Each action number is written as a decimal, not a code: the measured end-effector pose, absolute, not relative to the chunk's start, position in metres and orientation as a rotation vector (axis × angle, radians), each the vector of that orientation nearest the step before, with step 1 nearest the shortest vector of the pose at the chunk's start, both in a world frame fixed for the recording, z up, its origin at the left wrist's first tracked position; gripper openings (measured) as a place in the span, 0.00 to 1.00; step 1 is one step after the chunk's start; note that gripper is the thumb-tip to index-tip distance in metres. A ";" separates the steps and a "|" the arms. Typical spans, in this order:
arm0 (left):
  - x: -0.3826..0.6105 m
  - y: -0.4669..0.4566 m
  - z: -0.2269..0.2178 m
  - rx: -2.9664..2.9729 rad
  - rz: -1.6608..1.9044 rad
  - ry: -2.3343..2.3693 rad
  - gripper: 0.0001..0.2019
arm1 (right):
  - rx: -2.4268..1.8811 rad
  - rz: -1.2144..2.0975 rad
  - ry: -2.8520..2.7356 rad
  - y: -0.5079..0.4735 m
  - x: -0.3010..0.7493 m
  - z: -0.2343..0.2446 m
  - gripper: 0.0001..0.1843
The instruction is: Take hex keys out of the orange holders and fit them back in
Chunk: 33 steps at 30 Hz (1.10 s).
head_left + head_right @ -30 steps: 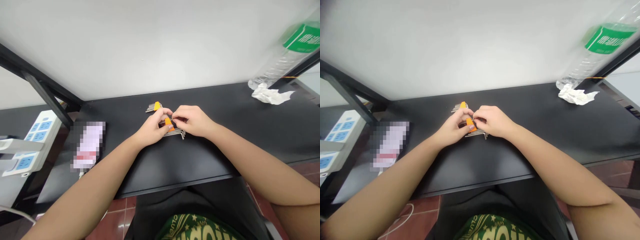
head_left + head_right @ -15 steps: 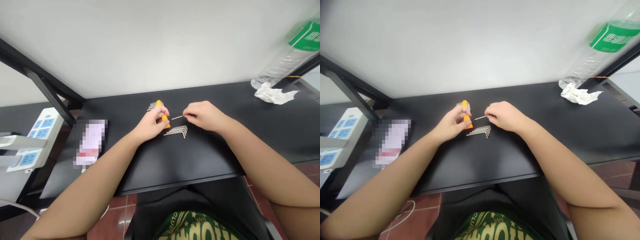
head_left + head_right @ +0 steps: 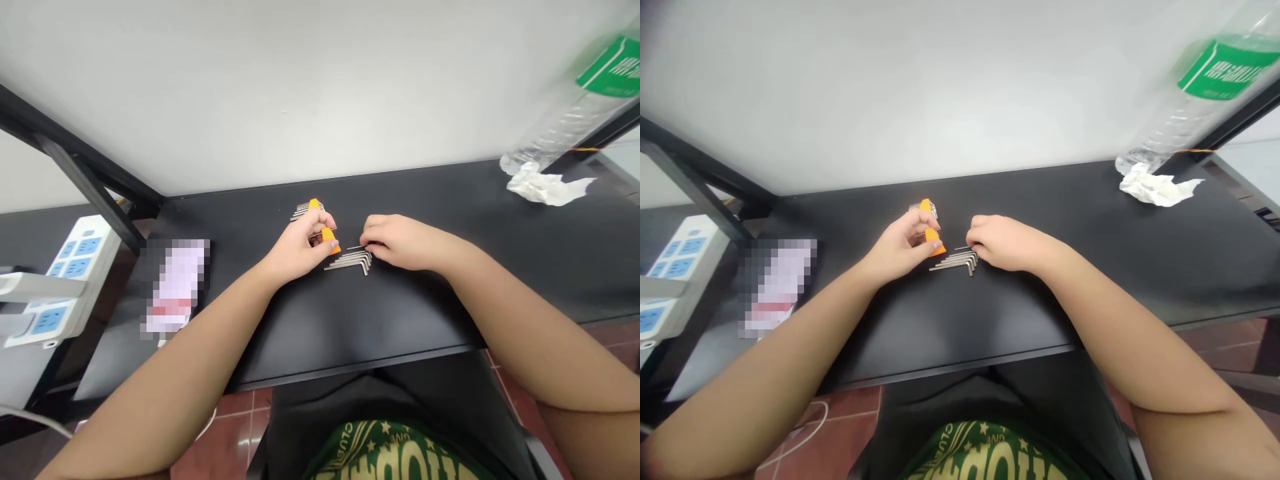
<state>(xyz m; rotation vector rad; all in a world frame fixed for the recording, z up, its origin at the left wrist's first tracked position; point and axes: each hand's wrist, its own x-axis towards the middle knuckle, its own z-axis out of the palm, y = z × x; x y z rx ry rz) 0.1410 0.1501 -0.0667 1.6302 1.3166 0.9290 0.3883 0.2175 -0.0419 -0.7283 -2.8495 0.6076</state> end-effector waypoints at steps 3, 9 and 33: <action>0.141 0.150 -0.066 1.647 0.916 1.323 0.12 | -0.678 0.647 -2.868 0.213 0.383 -0.044 0.11; 0.145 0.148 -0.065 1.652 0.923 1.245 0.14 | -0.725 0.669 -2.525 0.212 0.380 -0.041 0.08; 0.142 0.151 -0.068 1.625 1.033 1.391 0.11 | -1.013 0.756 -2.686 0.225 0.386 -0.049 0.13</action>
